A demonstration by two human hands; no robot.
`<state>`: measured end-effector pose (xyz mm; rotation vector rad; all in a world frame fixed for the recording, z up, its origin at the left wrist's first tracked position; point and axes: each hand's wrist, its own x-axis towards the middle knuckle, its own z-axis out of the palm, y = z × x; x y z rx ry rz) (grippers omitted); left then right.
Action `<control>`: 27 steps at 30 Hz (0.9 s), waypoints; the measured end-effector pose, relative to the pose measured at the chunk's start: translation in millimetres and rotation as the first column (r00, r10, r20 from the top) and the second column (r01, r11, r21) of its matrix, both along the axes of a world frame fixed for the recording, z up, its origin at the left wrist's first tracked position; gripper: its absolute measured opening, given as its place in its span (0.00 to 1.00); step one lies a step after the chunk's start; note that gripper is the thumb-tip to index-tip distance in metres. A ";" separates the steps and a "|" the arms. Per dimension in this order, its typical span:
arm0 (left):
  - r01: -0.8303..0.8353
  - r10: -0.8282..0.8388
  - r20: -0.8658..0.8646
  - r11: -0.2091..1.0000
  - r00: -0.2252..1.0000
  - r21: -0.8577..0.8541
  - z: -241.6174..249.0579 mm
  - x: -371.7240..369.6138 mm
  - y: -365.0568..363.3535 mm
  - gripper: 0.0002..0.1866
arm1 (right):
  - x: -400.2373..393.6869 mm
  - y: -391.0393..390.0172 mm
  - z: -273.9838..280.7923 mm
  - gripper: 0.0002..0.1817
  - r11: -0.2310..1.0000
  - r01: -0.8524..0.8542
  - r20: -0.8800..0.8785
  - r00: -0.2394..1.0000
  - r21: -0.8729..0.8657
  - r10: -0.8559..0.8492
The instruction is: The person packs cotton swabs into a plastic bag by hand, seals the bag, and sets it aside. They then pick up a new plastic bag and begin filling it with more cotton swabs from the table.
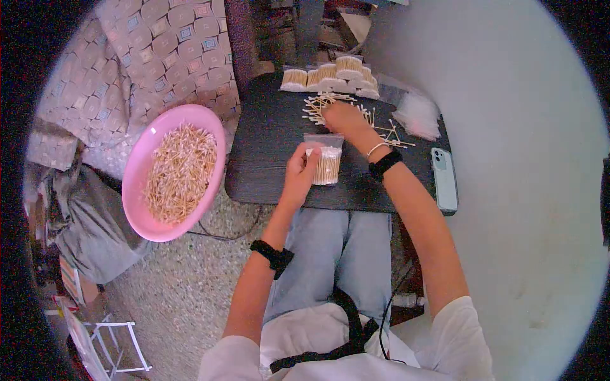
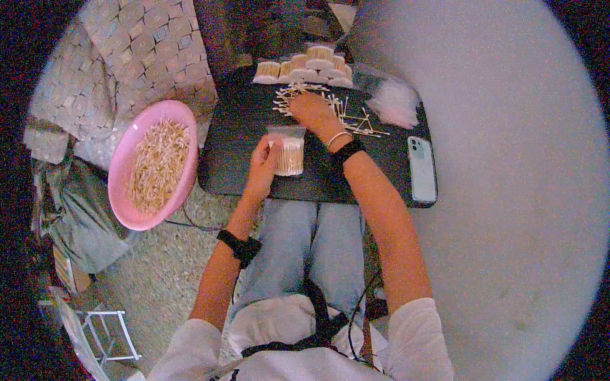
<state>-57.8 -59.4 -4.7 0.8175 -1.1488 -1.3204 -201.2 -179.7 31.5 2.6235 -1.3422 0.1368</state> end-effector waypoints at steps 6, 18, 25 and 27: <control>-0.012 0.012 -0.008 1.000 1.000 0.010 3.9 -2.3 1.9 0.09 | -6.2 -0.1 -10.0 0.12 0.996 -0.054 0.038 0.998 -0.066 0.057; 0.012 -0.012 0.014 1.000 1.000 0.028 0.0 -0.7 0.7 0.11 | -34.8 6.0 17.8 0.15 0.972 -0.067 0.319 0.938 -0.224 0.138; -0.012 0.012 -0.002 0.999 1.000 0.030 -2.9 -1.5 -0.6 0.11 | -76.0 76.0 20.6 0.16 0.995 -0.027 0.203 0.979 0.094 0.007; 0.014 -0.014 0.000 1.000 1.000 0.017 -4.3 0.4 -1.4 0.11 | -83.1 95.6 11.0 0.16 0.993 -0.060 0.183 0.982 0.105 0.040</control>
